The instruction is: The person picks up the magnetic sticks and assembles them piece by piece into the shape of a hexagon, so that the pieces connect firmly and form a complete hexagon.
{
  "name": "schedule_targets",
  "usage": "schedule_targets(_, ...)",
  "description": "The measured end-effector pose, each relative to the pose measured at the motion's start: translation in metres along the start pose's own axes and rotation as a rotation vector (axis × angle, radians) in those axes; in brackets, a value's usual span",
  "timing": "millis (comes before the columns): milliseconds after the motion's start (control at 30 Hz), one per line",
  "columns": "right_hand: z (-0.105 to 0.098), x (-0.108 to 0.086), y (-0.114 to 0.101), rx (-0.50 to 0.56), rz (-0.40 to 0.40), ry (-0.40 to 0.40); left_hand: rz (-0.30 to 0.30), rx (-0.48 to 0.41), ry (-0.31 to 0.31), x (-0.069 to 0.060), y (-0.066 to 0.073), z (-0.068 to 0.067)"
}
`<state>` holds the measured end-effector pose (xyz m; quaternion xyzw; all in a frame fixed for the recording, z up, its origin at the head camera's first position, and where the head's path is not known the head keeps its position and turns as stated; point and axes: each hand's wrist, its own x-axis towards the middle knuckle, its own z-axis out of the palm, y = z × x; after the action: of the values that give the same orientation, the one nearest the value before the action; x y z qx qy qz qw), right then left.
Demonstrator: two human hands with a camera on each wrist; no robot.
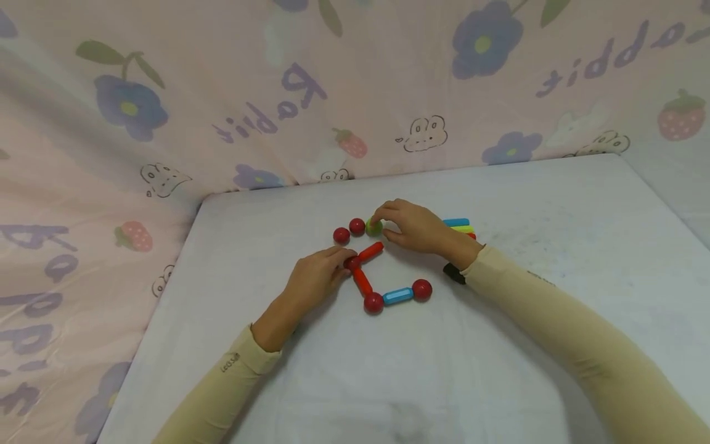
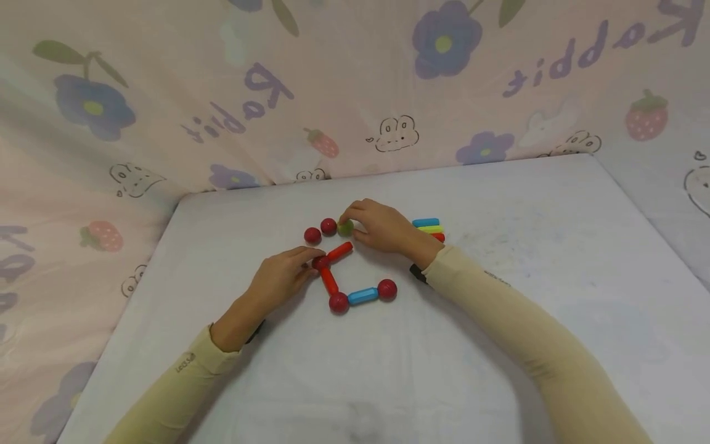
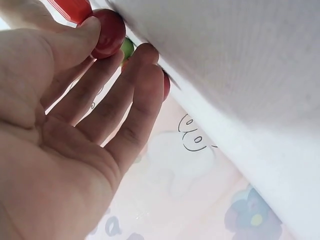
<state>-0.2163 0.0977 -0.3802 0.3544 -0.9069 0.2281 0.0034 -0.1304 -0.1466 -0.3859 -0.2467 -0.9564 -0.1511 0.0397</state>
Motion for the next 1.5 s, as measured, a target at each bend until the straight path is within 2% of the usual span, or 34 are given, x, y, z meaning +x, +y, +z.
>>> schedule_targets(200, 0.001, 0.008, 0.008, -0.007, 0.022, 0.000, -0.010, 0.009, 0.005, -0.001, 0.001, 0.000)
schedule_targets(467, 0.008, 0.016, 0.012, 0.000, 0.090, -0.064, -0.020, 0.011, -0.011, -0.001, 0.001, -0.001)
schedule_targets(700, 0.011, 0.016, 0.009, -0.032, 0.116, -0.093, -0.023, 0.021, -0.012, -0.002, 0.000, 0.000)
schedule_targets(1233, 0.010, 0.015, 0.006, -0.052, 0.139, -0.091, -0.010, 0.018, 0.000, -0.003, 0.001, 0.000)
schedule_targets(1500, 0.011, 0.014, 0.007, -0.060, 0.140, -0.052, -0.015, 0.022, -0.008, -0.004, 0.001, -0.001)
